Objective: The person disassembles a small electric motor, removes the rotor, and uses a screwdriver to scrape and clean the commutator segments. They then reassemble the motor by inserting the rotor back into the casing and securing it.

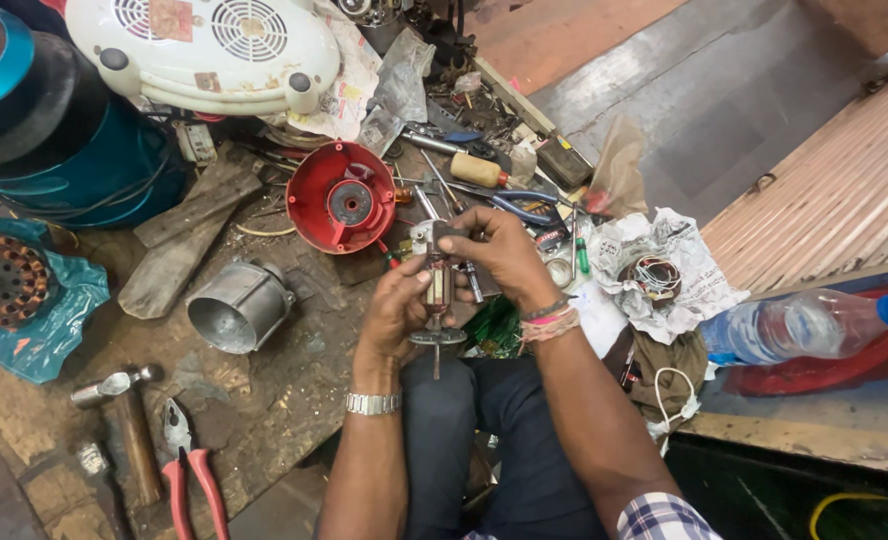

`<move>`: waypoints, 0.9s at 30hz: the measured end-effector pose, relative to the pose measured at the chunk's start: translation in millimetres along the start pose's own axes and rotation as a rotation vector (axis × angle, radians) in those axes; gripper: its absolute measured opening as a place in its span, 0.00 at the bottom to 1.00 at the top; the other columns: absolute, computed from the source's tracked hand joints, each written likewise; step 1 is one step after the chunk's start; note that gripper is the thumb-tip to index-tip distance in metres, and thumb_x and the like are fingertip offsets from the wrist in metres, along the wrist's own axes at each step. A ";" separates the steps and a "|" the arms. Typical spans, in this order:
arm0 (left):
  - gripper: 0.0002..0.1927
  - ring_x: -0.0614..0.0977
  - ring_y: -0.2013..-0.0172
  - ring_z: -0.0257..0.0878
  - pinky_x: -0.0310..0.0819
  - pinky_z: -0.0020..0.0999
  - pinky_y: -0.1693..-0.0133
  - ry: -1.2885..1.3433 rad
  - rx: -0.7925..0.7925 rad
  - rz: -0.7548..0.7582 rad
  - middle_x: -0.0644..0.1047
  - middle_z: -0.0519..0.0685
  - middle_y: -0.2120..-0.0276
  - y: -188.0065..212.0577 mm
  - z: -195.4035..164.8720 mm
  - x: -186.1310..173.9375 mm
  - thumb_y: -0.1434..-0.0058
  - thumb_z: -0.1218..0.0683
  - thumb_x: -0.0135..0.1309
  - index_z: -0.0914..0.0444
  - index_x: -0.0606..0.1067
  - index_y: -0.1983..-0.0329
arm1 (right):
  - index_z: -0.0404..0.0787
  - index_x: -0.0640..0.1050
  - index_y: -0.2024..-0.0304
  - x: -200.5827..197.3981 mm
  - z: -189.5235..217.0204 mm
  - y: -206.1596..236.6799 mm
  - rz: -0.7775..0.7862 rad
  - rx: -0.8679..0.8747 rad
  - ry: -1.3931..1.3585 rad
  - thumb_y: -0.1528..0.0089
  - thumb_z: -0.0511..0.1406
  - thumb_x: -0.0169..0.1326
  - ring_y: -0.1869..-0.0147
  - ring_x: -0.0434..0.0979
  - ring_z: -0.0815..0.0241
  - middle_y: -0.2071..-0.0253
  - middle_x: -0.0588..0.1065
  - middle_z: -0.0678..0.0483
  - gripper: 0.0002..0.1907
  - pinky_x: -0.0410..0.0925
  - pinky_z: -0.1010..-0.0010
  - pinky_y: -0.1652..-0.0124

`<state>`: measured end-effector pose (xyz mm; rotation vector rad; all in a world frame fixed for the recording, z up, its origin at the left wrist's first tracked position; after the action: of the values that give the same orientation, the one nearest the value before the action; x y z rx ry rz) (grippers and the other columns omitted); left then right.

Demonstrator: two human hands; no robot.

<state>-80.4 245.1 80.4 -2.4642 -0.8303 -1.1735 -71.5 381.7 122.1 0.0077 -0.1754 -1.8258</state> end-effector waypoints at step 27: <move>0.23 0.80 0.71 0.39 0.79 0.33 0.72 -0.438 0.051 -0.285 0.77 0.53 0.64 1.7 -7.9 -24.3 0.43 0.62 0.64 0.68 0.70 0.46 | 0.39 0.77 0.65 2.4 -9.2 -10.9 -0.028 -0.134 0.354 0.42 0.33 0.69 0.66 0.71 0.73 0.70 0.74 0.61 0.12 0.66 0.79 0.67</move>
<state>-96.5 230.8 66.5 -2.6624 -1.3471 -0.6773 -81.7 381.0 111.8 0.2385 0.1975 -1.8289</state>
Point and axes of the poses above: each hand's wrist, its own y-axis away from the middle knuckle, its own x-axis out of the palm, z = x × y, the point moved 9 cm from there along -y, towards the middle knuckle
